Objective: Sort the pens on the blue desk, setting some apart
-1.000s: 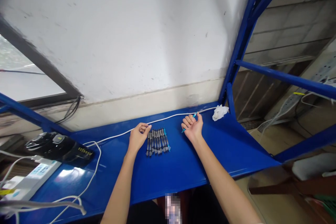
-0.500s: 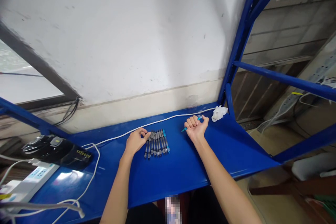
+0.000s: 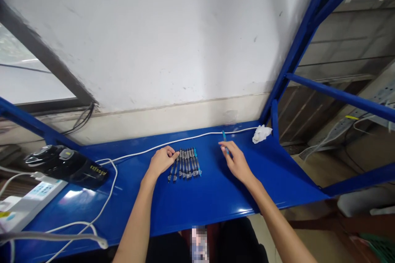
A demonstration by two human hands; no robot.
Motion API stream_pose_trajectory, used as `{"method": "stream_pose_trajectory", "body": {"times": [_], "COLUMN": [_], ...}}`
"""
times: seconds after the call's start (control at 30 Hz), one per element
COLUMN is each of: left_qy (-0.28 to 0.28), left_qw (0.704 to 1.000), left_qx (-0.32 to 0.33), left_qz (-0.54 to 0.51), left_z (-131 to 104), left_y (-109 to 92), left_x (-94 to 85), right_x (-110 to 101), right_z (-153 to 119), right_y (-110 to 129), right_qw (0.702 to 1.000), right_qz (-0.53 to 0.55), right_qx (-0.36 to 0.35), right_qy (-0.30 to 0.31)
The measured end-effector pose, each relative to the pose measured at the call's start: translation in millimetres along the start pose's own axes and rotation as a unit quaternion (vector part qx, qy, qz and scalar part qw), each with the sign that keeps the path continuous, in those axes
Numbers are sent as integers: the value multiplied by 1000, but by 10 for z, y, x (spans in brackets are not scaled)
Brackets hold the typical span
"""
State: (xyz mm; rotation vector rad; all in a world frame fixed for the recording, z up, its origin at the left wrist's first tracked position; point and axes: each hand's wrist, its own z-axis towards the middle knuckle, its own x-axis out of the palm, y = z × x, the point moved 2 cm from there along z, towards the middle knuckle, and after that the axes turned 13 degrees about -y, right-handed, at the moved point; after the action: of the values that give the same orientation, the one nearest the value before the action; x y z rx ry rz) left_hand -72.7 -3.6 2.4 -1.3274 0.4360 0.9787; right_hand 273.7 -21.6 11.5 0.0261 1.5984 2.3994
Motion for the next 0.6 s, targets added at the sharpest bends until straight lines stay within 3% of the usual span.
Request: {"method": "stream_pose_trajectory", "body": {"times": [0.07, 0.13, 0.2, 0.3, 0.47, 0.53, 0.6], "left_qy": [-4, -9, -14, -24, -63, -78, -84], "left_qw": [1000, 999, 998, 993, 972, 959, 940], "left_qx": [-9, -15, -18, -20, -33, -42, -53], "left_qz": [-17, -38, -63, -113, -226, -270, -327], "left_z": [1, 2, 6, 17, 38, 34, 19], "left_y": [8, 10, 9, 3, -44, -89, -153], "left_x": [8, 13, 16, 12, -58, -111, -164], "right_x": [-54, -73, -63, -26, -40, -68, -53], "right_z": [-165, -292, -373, -420, -613, -925, -1405], "right_y": [-14, -52, -86, -83, 90, 168, 205], "right_qw": [982, 946, 915, 895, 918, 941, 964], "right_qz": [-158, -279, -351, -392, -358, -306, -221], "right_qx": [-74, -122, -147, -156, -139, -127, -119], "right_qy": [68, 113, 135, 142, 99, 71, 82]}}
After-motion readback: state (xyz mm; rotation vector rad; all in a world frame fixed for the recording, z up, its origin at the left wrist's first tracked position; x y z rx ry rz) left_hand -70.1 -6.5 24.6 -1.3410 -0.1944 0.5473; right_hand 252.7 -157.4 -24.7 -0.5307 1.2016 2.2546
